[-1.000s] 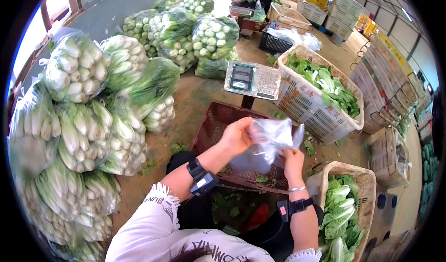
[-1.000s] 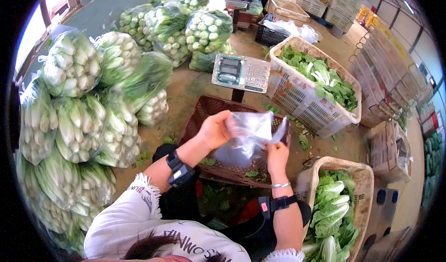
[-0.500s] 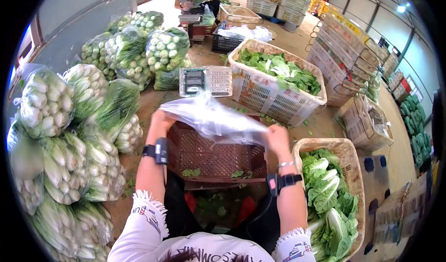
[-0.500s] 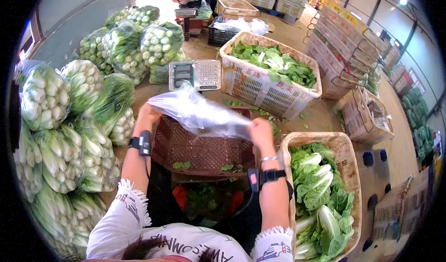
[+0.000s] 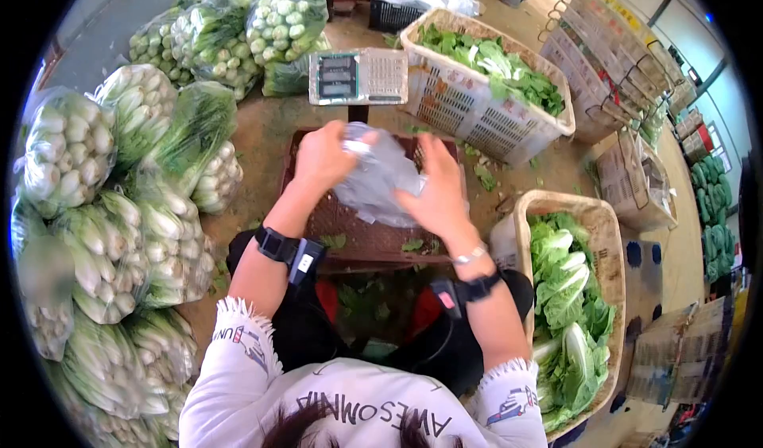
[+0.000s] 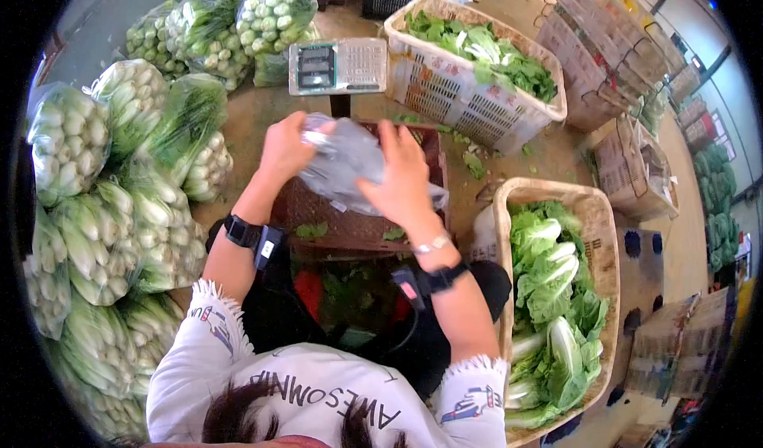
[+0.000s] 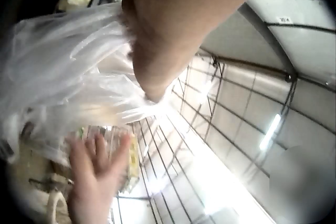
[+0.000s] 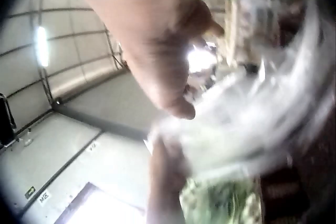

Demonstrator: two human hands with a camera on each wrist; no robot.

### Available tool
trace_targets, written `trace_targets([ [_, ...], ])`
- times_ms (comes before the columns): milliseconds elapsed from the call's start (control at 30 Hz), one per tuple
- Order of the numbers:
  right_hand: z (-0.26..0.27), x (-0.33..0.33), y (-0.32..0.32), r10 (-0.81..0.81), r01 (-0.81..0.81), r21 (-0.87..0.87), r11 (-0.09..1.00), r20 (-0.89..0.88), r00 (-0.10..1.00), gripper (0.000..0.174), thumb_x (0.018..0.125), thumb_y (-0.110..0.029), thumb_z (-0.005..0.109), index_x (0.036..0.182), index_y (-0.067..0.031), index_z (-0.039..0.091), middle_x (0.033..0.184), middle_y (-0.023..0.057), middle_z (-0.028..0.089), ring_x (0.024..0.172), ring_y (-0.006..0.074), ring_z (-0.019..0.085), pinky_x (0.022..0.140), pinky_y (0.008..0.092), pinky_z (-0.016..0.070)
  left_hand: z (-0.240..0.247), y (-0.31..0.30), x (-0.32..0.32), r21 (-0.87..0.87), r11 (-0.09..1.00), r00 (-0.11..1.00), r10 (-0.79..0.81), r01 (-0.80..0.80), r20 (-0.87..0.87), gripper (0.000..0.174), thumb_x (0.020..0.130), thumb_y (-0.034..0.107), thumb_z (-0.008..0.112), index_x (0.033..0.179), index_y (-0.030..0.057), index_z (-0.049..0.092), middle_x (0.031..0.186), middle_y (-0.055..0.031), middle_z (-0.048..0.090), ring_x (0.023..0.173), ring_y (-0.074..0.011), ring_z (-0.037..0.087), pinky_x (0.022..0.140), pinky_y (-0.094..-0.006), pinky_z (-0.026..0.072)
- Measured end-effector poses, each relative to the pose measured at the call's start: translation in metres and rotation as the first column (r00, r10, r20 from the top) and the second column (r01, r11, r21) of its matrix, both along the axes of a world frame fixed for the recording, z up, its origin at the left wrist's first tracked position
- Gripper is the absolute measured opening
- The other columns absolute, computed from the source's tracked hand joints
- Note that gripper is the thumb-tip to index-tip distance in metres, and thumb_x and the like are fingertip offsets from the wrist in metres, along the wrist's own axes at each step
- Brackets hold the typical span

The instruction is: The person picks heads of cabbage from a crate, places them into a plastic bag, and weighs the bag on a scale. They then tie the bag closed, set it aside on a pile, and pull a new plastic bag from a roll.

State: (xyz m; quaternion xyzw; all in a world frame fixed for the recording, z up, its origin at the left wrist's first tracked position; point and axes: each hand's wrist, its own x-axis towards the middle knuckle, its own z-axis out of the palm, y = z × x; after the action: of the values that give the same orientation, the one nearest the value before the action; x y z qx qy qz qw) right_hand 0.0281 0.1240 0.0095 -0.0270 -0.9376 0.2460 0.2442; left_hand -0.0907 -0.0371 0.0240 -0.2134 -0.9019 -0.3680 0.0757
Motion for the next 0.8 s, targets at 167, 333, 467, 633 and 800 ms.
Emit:
trace_targets([
  [167, -0.075, -0.022, 0.087, -0.383, 0.367, -0.218, 0.904, -0.038, 0.923, 0.023, 0.074, -0.01, 0.056, 0.096, -0.0033, 0.06, 0.091, 0.017, 0.061, 0.078, 0.032, 0.058, 0.071, 0.0344, 0.0467, -0.002, -0.013, 0.002, -0.341, 0.94, 0.99, -0.059, 0.01, -0.132, 0.03, 0.074, 0.034, 0.06, 0.079, 0.005, 0.054, 0.074, -0.0158, 0.061, 0.073, -0.0336, 0.06, 0.064, -0.0434, 0.0469],
  [333, -0.012, 0.016, 0.114, 0.029, -0.172, -0.984, 0.052, -0.171, 0.985, 0.02, 0.076, -0.005, 0.051, 0.095, -0.0018, 0.058, 0.069, 0.0041, 0.055, 0.044, 0.0079, 0.039, 0.041, 0.0204, 0.0316, -0.061, -0.051, -0.075, -0.275, 0.935, 0.954, 0.151, -0.223, -0.26, 0.013, 0.072, 0.013, 0.056, 0.083, 0.0056, 0.058, 0.083, -0.0173, 0.06, 0.082, -0.0321, 0.058, 0.07, -0.0418, 0.0458],
  [467, 0.007, 0.028, 0.117, -0.043, 0.012, -0.893, 0.45, -0.008, 0.999, 0.032, 0.076, -0.005, 0.053, 0.107, -0.0005, 0.051, 0.072, 0.005, 0.056, 0.045, 0.0063, 0.04, 0.041, 0.0196, 0.0329, -0.077, -0.054, -0.093, -0.015, 0.958, 0.958, 0.285, -0.285, -0.014, 0.018, 0.073, 0.008, 0.049, 0.088, 0.0033, 0.058, 0.089, -0.0198, 0.06, 0.086, -0.0362, 0.057, 0.074, -0.042, 0.045],
  [633, 0.017, 0.042, 0.047, -0.012, 0.016, -0.04, 0.999, 0.076, 0.997, 0.104, 0.056, -0.028, 0.076, 0.138, -0.0065, 0.015, 0.139, 0.0256, 0.016, 0.128, 0.0384, 0.02, 0.102, 0.0433, 0.0229, -0.028, -0.022, -0.039, 0.078, 0.993, 0.996, 0.093, -0.092, -0.002, 0.024, 0.069, 0.008, 0.051, 0.091, 0.0021, 0.057, 0.085, -0.0229, 0.059, 0.086, -0.039, 0.056, 0.075, -0.0434, 0.044],
  [800, 0.015, 0.039, -0.011, -0.021, 0.113, 0.325, 0.939, -0.271, 0.962, 0.11, 0.054, -0.043, 0.077, 0.14, -0.0192, 0.012, 0.143, 0.022, 0.007, 0.131, 0.0378, 0.01, 0.101, 0.0582, 0.0089, -0.007, -0.004, -0.012, 0.066, 0.997, 0.993, -0.053, 0.046, 0.11, 0.028, 0.066, 0.014, 0.058, 0.092, 0.0023, 0.058, 0.087, -0.0233, 0.06, 0.088, -0.0385, 0.056, 0.078, -0.0425, 0.0436],
])
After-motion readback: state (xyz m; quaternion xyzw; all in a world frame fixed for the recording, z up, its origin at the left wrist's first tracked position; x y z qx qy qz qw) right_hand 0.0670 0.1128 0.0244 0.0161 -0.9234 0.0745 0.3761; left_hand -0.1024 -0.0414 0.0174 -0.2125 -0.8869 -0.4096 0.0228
